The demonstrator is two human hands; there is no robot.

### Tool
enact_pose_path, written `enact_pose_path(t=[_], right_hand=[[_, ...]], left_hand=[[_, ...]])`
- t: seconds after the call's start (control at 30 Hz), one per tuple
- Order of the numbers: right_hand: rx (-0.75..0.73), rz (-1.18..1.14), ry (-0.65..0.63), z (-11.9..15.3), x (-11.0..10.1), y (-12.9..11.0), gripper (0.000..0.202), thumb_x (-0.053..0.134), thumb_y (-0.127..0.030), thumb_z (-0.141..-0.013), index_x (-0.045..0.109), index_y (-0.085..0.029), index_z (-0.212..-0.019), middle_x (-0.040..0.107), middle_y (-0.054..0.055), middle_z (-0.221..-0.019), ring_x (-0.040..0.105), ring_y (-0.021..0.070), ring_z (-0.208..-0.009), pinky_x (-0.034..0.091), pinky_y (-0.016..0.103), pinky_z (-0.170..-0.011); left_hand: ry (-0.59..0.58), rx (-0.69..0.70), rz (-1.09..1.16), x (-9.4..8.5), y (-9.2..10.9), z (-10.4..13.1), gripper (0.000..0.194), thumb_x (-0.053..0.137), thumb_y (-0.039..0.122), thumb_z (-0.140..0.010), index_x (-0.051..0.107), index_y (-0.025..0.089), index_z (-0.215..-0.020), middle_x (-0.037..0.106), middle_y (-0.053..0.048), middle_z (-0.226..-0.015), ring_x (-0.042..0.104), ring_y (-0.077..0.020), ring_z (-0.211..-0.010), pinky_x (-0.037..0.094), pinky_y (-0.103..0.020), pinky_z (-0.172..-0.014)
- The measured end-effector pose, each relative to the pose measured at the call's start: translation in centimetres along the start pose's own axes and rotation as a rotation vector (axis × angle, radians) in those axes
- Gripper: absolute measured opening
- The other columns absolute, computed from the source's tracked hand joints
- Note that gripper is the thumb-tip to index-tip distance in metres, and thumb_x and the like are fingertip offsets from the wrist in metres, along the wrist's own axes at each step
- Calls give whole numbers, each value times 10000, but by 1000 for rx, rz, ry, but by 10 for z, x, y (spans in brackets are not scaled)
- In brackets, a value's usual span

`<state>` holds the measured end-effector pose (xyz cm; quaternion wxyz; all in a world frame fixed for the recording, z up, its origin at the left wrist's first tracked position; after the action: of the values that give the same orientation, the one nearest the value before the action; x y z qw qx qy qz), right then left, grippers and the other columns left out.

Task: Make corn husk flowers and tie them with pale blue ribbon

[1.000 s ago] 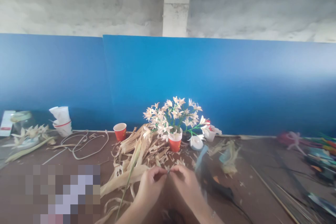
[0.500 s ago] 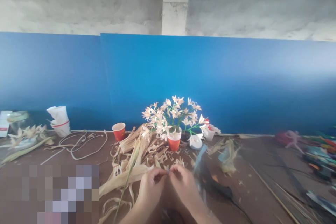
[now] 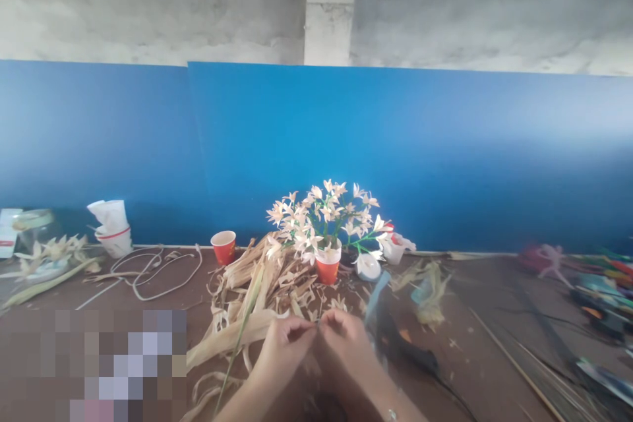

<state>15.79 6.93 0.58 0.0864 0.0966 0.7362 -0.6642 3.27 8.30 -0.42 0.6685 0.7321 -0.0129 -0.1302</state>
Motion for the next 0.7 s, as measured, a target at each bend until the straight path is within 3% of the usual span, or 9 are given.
enact_pose_path(t=[0.23, 0.43, 0.63, 0.7], right_hand=[[23, 105, -34, 3, 0, -10, 119, 521, -216, -710, 556, -162, -610, 483, -38, -552, 449, 101, -559, 351, 166, -478], [0, 185, -50, 8, 0, -19, 139, 501, -192, -716, 626, -170, -660, 591, -19, -588, 541, 127, -601, 386, 173, -502], [-129, 318, 16, 12, 1, -28, 121, 509, -198, -730, 625, -182, -695, 653, -2, -677, 601, 152, -659, 434, 210, -605], [-173, 323, 42, 12, -1, -31, 117, 496, -185, -739, 601, -186, -790, 640, -9, -676, 601, 149, -649, 442, 214, -613]], left_hand=[[-19, -75, 11, -2, -8, -3, 164, 605, 245, -627, 691, 105, -636, 608, -15, -540, 489, -122, -503, 363, -217, -484], [-142, -46, -14, 5, -1, 1, 199, 501, 175, -654, 689, 115, -628, 565, 11, -506, 454, -111, -485, 312, -210, -461], [-63, -18, -90, -2, 0, -1, 196, 493, 184, -647, 670, 117, -594, 532, 22, -494, 434, -109, -491, 304, -209, -463], [-55, -21, -93, -4, -3, -3, 186, 496, 186, -642, 658, 122, -576, 531, 24, -496, 439, -111, -494, 310, -209, -463]])
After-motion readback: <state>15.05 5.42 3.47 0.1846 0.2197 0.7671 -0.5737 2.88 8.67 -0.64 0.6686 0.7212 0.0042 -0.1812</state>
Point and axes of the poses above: each hand's wrist, its own z-axis away from the middle knuckle, its own x-axis out of the palm, y = z × x, the point moved 8 cm from there along -z, towards the middle knuckle
